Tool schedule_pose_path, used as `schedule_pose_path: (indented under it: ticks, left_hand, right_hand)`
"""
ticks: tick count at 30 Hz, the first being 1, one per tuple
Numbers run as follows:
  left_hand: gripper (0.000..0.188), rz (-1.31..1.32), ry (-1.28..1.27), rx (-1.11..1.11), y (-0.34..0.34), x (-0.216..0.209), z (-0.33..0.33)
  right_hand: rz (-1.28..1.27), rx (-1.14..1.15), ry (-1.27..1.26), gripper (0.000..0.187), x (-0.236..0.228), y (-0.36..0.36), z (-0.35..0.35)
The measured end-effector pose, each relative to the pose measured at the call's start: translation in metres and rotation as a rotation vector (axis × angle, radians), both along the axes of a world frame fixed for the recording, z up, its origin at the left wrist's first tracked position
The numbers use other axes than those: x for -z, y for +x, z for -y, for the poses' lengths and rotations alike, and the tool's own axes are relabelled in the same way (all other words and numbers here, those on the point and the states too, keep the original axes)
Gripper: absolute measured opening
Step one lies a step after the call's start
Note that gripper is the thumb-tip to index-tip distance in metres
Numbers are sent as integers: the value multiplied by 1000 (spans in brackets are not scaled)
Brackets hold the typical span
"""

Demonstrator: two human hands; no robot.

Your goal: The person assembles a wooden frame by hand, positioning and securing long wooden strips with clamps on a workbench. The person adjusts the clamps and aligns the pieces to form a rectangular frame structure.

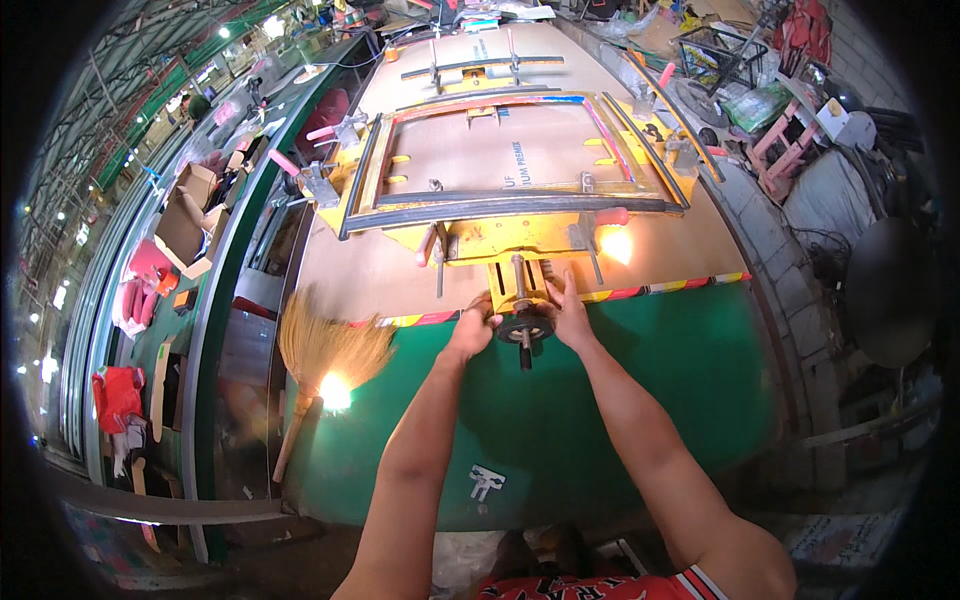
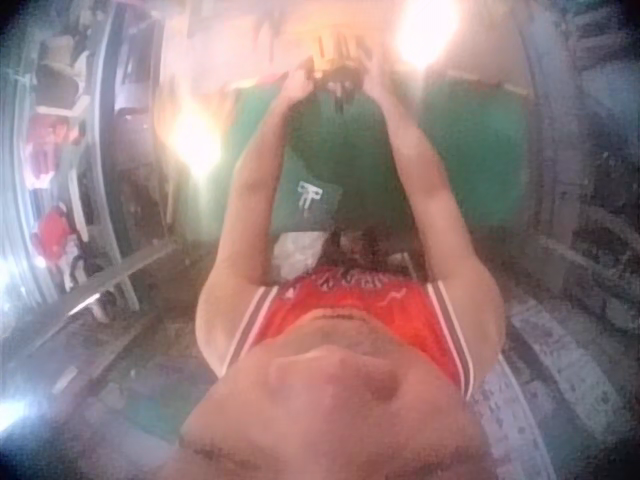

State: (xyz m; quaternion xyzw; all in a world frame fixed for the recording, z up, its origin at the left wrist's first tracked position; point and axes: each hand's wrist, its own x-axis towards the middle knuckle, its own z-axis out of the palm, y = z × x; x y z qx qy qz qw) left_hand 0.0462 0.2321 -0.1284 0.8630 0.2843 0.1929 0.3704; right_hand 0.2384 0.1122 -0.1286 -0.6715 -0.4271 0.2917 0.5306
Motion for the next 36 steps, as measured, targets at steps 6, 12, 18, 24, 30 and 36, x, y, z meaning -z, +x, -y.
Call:
schedule_pose_path:
  ticks: [6, 12, 18, 24, 30, 36]
  left_hand:
    - [29, 630, -984, -459, 1, 12, -13]
    - [32, 1088, -1135, -582, 12, 6, -47]
    - [25, 1196, -770, -950, 39, -47, -14]
    - [24, 774, -743, -850, 13, -43, -42]
    - [23, 856, -697, -929, 13, -34, -39]
    - [22, 762, -671, -858, 7, -33, -36]
  right_hand:
    - [-518, 2, 86, 78, -23, 36, -6]
    - [-388, 159, -363, 60, -39, 34, -7]
    - [-1180, 370, 424, 73, -8, 65, 2]
    - [-1065, 500, 380, 59, -18, 85, -37]
    - [-938, 522, 307, 67, -15, 85, -41]
    - [-1020, 388, 417, 55, -25, 87, -40]
